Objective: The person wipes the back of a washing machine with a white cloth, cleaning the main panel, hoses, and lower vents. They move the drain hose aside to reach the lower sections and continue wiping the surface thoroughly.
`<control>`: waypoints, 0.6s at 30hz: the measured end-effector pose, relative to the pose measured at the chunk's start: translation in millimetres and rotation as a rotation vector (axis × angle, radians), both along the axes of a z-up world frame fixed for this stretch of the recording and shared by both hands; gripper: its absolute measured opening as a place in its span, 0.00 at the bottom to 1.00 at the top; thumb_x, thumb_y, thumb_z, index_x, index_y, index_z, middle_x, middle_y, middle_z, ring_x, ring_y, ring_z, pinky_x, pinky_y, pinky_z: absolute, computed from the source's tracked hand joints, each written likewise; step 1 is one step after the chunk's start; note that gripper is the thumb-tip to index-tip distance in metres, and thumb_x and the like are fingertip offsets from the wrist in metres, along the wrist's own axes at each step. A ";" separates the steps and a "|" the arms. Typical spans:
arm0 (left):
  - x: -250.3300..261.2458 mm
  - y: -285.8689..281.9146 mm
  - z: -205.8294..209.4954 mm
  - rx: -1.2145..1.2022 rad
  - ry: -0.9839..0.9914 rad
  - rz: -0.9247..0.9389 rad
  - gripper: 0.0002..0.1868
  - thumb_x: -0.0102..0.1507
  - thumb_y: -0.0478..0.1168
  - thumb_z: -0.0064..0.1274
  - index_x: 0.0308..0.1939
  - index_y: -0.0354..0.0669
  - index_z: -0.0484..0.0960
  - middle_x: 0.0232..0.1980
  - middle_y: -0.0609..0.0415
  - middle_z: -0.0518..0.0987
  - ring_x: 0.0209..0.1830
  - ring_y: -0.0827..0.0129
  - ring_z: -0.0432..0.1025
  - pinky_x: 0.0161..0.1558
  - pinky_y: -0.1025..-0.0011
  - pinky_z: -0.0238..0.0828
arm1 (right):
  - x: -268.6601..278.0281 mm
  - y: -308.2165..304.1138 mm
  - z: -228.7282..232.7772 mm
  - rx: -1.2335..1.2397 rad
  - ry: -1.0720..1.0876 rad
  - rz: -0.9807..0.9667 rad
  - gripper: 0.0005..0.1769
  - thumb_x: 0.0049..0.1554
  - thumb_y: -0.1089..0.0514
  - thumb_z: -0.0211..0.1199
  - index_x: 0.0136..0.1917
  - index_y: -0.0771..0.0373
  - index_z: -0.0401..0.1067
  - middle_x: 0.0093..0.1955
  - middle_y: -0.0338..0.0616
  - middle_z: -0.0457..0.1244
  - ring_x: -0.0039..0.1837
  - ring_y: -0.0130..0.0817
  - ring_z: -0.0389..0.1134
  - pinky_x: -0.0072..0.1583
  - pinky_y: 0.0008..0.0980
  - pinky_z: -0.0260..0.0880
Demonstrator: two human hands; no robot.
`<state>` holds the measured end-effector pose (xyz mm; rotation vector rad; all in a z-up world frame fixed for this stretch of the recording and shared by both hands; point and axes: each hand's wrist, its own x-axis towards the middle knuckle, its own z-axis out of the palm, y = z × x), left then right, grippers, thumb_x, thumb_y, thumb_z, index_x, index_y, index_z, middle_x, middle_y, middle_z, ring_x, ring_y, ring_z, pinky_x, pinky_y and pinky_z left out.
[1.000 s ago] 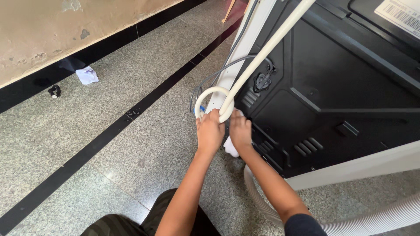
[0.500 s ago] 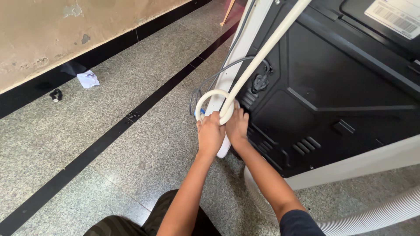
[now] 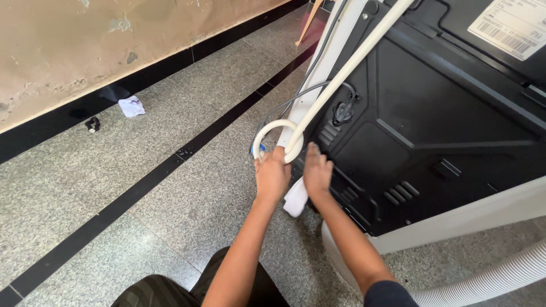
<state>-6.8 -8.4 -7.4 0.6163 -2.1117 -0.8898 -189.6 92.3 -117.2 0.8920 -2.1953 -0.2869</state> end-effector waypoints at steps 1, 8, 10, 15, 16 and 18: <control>-0.2 -1.4 -0.6 -0.012 -0.008 0.003 0.13 0.58 0.34 0.53 0.46 0.40 0.75 0.42 0.40 0.80 0.48 0.41 0.74 0.61 0.34 0.58 | -1.7 12.9 12.8 -0.034 -0.018 0.026 0.40 0.54 0.56 0.61 0.78 0.64 0.60 0.69 0.37 0.65 0.53 0.36 0.62 0.50 0.39 0.60; -18.4 4.1 -2.0 0.042 -0.056 -0.041 0.10 0.60 0.35 0.54 0.44 0.40 0.74 0.42 0.42 0.81 0.49 0.42 0.74 0.61 0.34 0.59 | 39.1 52.6 77.5 -0.065 -0.032 0.069 0.49 0.46 0.58 0.68 0.79 0.63 0.58 0.71 0.37 0.65 0.54 0.38 0.62 0.51 0.42 0.59; -20.3 4.4 -4.7 0.042 -0.069 -0.045 0.10 0.60 0.36 0.55 0.44 0.40 0.74 0.41 0.41 0.80 0.49 0.42 0.74 0.61 0.33 0.58 | 41.6 46.3 97.3 -0.128 -0.056 0.081 0.53 0.43 0.57 0.70 0.80 0.65 0.56 0.73 0.43 0.62 0.56 0.43 0.62 0.53 0.44 0.60; -24.3 -6.0 -9.3 -0.001 -0.023 -0.010 0.10 0.60 0.36 0.53 0.44 0.40 0.74 0.42 0.42 0.81 0.49 0.44 0.75 0.61 0.34 0.59 | 17.8 54.5 154.3 -0.382 -0.048 0.152 0.52 0.45 0.57 0.71 0.78 0.70 0.54 0.76 0.54 0.58 0.65 0.52 0.60 0.59 0.50 0.58; -25.6 -8.3 -8.9 -0.009 -0.010 -0.001 0.10 0.60 0.36 0.53 0.44 0.40 0.74 0.42 0.43 0.81 0.49 0.44 0.75 0.61 0.34 0.59 | 12.0 58.3 161.0 -0.447 0.009 0.172 0.51 0.49 0.56 0.71 0.79 0.72 0.53 0.77 0.55 0.58 0.68 0.54 0.60 0.62 0.53 0.57; -28.0 -10.2 -8.4 -0.005 -0.017 -0.009 0.10 0.60 0.37 0.54 0.44 0.40 0.75 0.42 0.42 0.81 0.48 0.45 0.75 0.60 0.34 0.59 | -0.8 64.3 165.0 -0.574 0.125 0.213 0.49 0.57 0.54 0.70 0.81 0.77 0.51 0.78 0.58 0.57 0.73 0.56 0.58 0.69 0.57 0.55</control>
